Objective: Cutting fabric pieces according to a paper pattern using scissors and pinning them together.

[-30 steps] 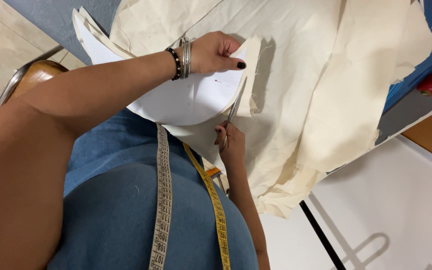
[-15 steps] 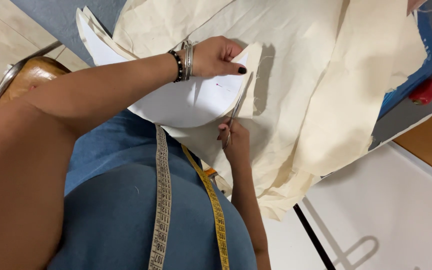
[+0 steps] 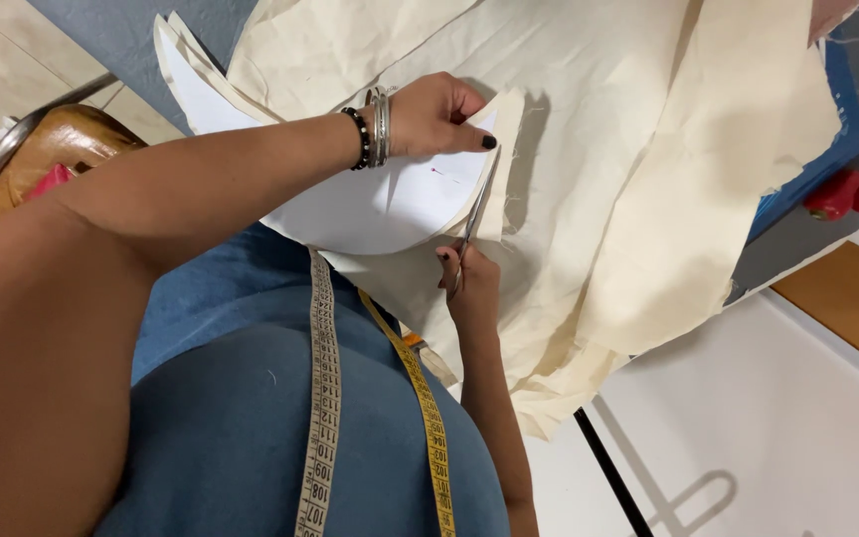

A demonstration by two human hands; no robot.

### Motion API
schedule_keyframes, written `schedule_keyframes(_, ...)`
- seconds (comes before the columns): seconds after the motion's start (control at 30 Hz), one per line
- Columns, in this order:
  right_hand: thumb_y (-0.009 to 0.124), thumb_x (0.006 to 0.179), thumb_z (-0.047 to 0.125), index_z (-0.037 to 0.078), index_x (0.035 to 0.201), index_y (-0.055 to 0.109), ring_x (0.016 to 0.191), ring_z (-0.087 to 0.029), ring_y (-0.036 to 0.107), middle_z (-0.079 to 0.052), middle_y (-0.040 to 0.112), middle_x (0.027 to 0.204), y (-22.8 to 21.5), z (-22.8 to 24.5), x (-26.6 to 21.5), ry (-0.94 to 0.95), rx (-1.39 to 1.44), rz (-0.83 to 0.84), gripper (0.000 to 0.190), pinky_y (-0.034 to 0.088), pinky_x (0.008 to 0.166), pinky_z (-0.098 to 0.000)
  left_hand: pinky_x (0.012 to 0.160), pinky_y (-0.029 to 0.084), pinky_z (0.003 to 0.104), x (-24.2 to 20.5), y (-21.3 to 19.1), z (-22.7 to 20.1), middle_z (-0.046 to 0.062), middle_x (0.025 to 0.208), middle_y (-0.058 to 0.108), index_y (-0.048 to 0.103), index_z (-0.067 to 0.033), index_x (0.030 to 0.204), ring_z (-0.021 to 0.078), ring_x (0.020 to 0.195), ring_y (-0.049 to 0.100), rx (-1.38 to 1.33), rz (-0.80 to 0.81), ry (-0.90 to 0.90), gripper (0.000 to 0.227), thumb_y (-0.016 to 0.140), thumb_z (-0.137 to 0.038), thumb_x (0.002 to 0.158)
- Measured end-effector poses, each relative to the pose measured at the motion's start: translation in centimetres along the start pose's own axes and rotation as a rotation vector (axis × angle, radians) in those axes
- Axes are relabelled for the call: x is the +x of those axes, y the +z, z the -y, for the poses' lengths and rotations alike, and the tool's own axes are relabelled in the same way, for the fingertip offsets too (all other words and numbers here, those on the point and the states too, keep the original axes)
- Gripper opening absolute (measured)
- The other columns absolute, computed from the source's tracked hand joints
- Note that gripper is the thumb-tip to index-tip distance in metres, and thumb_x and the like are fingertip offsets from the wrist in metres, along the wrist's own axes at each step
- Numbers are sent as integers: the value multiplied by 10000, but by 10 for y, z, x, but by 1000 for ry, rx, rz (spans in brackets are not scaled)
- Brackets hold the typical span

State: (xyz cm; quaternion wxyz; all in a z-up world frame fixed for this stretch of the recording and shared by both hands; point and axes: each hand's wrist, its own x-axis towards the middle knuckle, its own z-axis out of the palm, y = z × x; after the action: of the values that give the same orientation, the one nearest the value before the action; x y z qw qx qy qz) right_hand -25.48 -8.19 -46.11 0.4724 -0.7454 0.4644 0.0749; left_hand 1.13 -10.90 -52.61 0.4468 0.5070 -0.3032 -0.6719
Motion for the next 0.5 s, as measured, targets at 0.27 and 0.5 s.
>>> schedule_keyframes(0.27, 459, 1000, 534, 96, 879, 615, 607, -170, 683, -30, 638, 683, -20, 15, 17, 79, 21, 122, 481, 539, 609, -285, 468, 350, 220, -3, -3, -4, -80, 522, 401, 390, -192, 591, 61, 463, 375, 40, 7, 7, 570, 794, -243, 990)
schedule_keyframes(0.5, 511, 961, 421, 98, 909, 651, 648, -182, 665, -31, 619, 722, -30, 28, 22, 194, 12, 110, 356, 528, 644, -311, 487, 358, 232, -3, -2, -3, -75, 523, 410, 435, -165, 582, 64, 475, 389, 37, 35, 51, 541, 788, -215, 988)
